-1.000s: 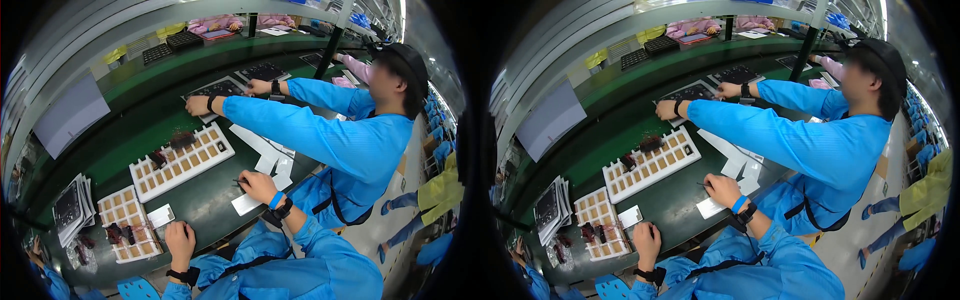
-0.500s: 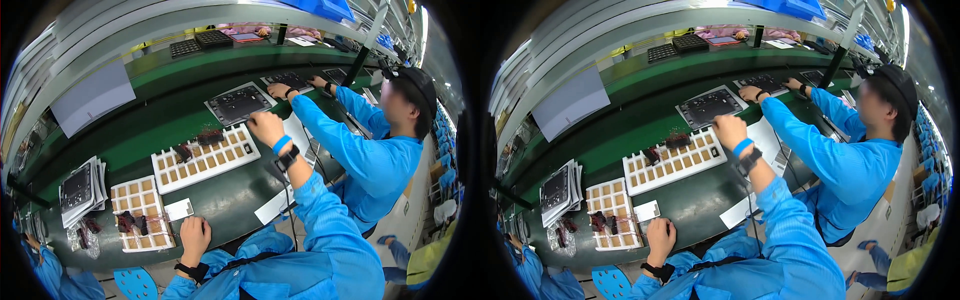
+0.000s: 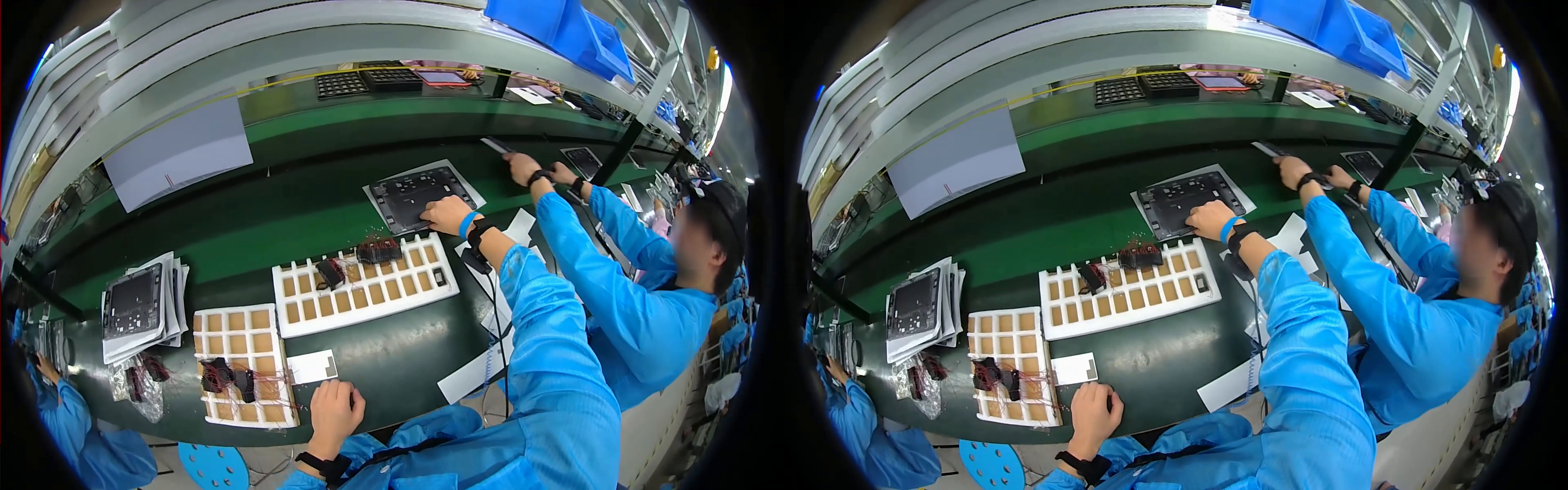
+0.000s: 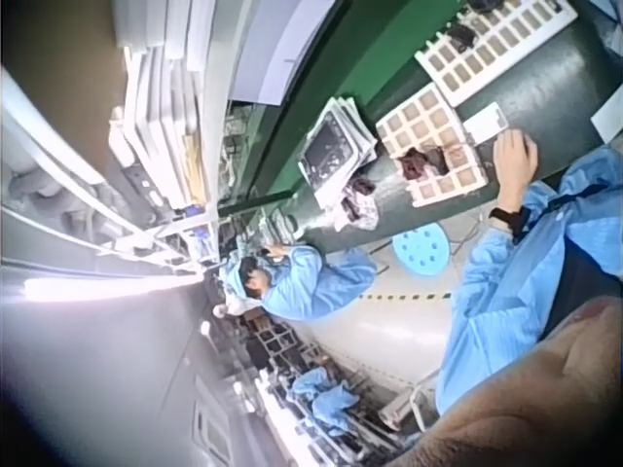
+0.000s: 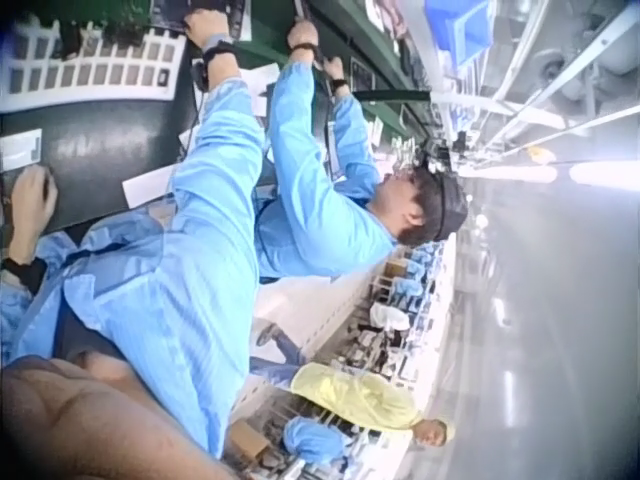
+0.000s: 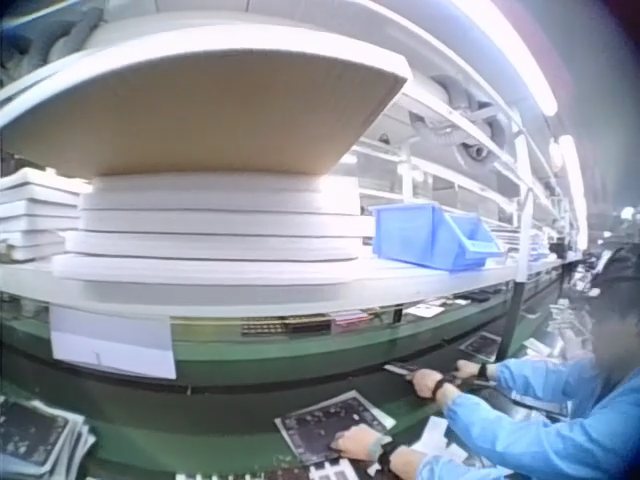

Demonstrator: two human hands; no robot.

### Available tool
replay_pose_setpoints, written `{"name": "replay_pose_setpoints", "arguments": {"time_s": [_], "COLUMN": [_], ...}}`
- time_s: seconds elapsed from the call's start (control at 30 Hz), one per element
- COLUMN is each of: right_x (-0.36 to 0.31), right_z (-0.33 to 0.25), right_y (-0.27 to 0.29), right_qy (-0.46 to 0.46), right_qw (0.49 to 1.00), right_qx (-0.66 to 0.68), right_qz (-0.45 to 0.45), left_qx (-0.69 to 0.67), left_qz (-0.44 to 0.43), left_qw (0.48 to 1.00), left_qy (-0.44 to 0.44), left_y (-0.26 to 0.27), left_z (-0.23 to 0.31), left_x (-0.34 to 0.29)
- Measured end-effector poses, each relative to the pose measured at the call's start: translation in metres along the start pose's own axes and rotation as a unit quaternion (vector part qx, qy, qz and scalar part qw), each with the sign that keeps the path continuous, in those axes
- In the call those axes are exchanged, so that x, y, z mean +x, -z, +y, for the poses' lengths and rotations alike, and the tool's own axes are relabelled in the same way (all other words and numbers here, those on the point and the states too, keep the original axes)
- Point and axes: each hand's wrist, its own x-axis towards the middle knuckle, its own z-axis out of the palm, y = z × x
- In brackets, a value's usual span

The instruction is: Assembling the internal components, protective films, and frames of tablet-like electronic devices on an industrial production line.

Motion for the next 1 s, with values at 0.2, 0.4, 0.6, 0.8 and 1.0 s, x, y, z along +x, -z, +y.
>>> {"name": "replay_pose_setpoints", "arguments": {"time_s": [0.2,0.4,0.6,0.8,1.0], "right_x": [0.015,0.005,-0.001,0.053,0.081], "right_z": [-0.009,-0.004,-0.008,-0.045,-0.079], "right_y": [-0.002,-0.004,0.002,0.022,0.031], "right_qy": [0.139,0.094,-0.023,-0.175,-0.181], "right_qw": [0.985,0.989,0.998,0.971,0.970], "right_qx": [-0.101,-0.104,-0.056,0.162,0.114], "right_qz": [0.009,0.044,0.036,0.010,-0.114], "left_qx": [-0.001,-0.009,0.013,0.011,0.007], "left_qz": [-0.014,0.001,0.009,-0.001,0.014], "left_qw": [1.000,1.000,1.000,1.000,1.000], "left_qy": [0.020,0.010,0.001,0.010,0.012], "left_y": [0.003,0.001,0.000,0.002,0.001], "left_z": [0.001,0.002,0.002,0.001,0.001], "left_x": [0.001,0.005,0.002,0.002,0.002]}}
